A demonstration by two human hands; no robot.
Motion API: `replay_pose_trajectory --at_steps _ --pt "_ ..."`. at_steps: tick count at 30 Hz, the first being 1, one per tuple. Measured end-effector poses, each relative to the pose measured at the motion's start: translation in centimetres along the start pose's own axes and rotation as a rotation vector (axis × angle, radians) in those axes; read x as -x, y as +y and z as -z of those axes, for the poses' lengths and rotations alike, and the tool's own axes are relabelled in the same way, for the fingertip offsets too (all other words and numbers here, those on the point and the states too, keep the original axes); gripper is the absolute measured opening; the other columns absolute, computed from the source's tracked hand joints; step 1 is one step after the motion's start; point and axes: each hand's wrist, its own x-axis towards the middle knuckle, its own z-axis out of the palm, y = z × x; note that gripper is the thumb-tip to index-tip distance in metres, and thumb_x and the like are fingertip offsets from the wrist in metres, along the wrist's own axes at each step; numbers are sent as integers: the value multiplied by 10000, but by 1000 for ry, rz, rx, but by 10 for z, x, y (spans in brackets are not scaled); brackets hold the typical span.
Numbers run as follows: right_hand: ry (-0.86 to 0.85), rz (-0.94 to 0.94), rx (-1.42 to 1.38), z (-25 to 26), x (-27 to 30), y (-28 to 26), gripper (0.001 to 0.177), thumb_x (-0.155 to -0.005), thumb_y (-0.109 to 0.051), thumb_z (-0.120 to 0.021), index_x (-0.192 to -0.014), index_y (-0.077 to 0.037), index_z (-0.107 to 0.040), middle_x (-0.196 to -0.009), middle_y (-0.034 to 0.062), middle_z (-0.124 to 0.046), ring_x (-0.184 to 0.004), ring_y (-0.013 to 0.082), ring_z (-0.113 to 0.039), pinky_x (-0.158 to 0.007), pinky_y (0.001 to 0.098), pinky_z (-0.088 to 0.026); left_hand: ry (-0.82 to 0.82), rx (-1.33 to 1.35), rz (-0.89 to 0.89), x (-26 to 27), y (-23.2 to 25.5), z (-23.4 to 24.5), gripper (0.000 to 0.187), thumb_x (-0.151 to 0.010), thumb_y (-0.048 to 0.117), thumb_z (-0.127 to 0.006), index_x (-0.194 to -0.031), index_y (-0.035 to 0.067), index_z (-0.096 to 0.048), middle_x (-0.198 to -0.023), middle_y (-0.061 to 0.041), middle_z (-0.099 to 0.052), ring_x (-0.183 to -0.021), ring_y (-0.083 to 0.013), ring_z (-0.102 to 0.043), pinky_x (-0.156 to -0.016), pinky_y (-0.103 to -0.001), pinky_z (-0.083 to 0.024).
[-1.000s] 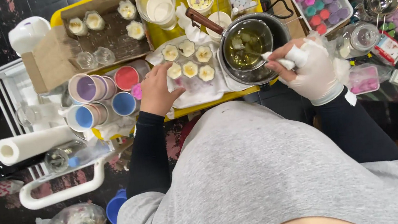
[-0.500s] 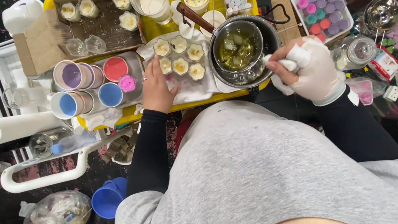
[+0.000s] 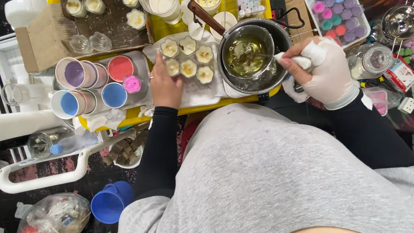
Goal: Preparing a decorative candle by adding wax toppings and liquid wax.
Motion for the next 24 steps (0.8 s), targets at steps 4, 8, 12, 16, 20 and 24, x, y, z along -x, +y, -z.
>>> replay_pose_trajectory --at_steps 4,8,12,16,20,24 --pt "-58 -16 -116 2 -1 0 148 -979 -177 -794 -955 -69 -695 -845 71 -692 -755 230 -655 -710 353 -470 39 -36 -39 -3 -1 -3 1011 -762 75 -819 -1602 67 -256 -1332 -218 -592 -1225 -388 -570 -1019 -477 -471" --pt "-32 -71 -125 1 2 3 175 -1010 -187 -789 -978 -48 -689 -853 92 -681 -763 226 -663 -698 347 -482 103 -59 -12 -3 5 2 939 -692 96 -859 -1499 69 -379 -1262 -169 -601 -1178 -368 -579 -985 -476 -455" --pt "-66 -172 -205 0 3 4 177 -1000 -197 -781 -982 -43 -694 -840 83 -685 -735 215 -660 -672 339 -491 159 87 56 -2 8 6 831 -710 89 -861 -1423 58 -434 -1239 -135 -566 -1143 -310 -609 -998 -423 -488" --pt "-19 -212 -230 2 4 6 153 -1024 -185 -779 -992 -56 -704 -841 74 -682 -736 214 -650 -685 338 -488 218 170 68 3 20 21 803 -751 95 -877 -1412 34 -426 -1237 -134 -535 -1117 -275 -614 -990 -391 -502" --pt "-25 6 -105 4 9 9 147 -967 -173 -820 -980 -85 -703 -884 64 -667 -808 230 -633 -718 354 -460 246 260 92 3 33 36 782 -774 90 -885 -1407 18 -433 -1217 -127 -528 -1078 -237 -618 -983 -356 -521" --pt "-34 185 34 3 9 8 177 -922 -193 -851 -976 -114 -702 -885 38 -647 -861 259 -631 -822 410 -434 253 322 80 3 50 44 766 -778 80 -893 -1398 9 -449 -1219 -127 -524 -1070 -229 -615 -971 -345 -533"
